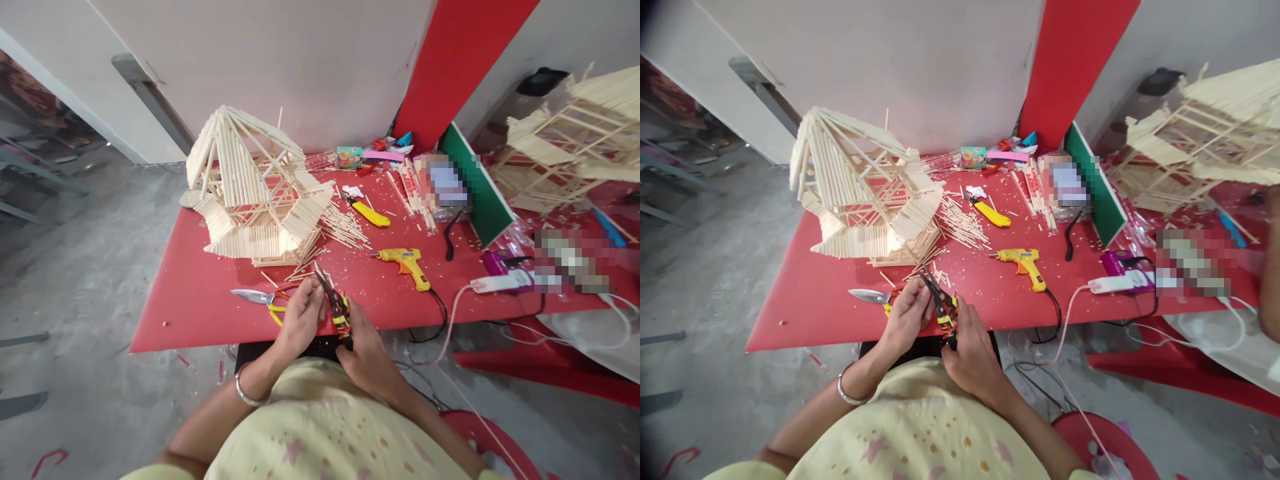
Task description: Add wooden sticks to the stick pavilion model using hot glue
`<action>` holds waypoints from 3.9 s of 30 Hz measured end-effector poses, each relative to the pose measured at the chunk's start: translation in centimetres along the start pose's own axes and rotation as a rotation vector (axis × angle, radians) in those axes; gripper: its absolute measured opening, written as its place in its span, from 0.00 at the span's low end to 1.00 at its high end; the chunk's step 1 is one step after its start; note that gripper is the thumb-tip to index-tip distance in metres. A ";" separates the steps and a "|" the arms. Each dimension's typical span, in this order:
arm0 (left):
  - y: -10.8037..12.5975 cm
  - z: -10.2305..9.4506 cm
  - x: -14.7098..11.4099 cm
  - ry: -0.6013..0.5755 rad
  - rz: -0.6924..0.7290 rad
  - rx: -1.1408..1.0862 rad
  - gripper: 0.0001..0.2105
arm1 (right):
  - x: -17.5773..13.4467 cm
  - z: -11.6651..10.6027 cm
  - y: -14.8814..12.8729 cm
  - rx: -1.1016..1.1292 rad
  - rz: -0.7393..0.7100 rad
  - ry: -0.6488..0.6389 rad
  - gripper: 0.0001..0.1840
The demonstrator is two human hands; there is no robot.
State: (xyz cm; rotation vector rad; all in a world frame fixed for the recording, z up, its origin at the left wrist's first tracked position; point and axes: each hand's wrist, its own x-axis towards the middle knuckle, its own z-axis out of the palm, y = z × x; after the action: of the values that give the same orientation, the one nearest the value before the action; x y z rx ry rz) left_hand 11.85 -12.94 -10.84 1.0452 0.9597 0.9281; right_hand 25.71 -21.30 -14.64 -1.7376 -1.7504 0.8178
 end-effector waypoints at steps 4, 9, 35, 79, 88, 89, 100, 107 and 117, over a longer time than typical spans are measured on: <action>-0.1 -0.1 -0.1 0.025 -0.010 0.012 0.16 | 0.0 0.3 0.0 -0.013 -0.014 -0.007 0.50; 0.0 -0.2 0.0 0.029 0.004 0.048 0.16 | 0.0 0.1 -0.3 0.035 0.004 -0.038 0.49; 4.8 -2.9 -1.3 -0.016 -0.011 -0.193 0.12 | 3.8 -1.9 1.0 -0.590 0.125 0.297 0.37; 15.7 -11.9 4.3 0.205 0.214 -0.240 0.17 | 20.8 -6.9 -22.0 -0.308 -0.706 0.478 0.18; 15.5 -11.3 5.0 0.335 0.317 -0.046 0.17 | 20.3 -6.7 -21.3 -0.492 -0.786 0.452 0.22; 15.5 -11.3 5.1 0.332 0.318 -0.043 0.17 | 20.3 -6.7 -21.3 -0.509 -0.787 0.455 0.22; 15.1 -10.8 5.9 0.306 0.284 -0.176 0.17 | 20.9 -6.7 -20.9 -0.579 -0.805 0.465 0.23; 15.6 -11.0 6.0 0.265 0.168 -0.304 0.18 | 21.1 -6.7 -20.9 -0.564 -0.805 0.470 0.23; 15.6 -11.4 6.3 0.245 0.115 -0.285 0.18 | 21.4 -6.6 -20.6 -0.584 -0.800 0.491 0.23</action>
State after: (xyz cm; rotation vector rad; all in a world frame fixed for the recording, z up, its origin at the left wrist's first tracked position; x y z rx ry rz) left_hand 0.69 -0.32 0.61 0.7622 0.9412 1.2700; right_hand 16.16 0.71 4.08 -1.1767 -2.1558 -0.4587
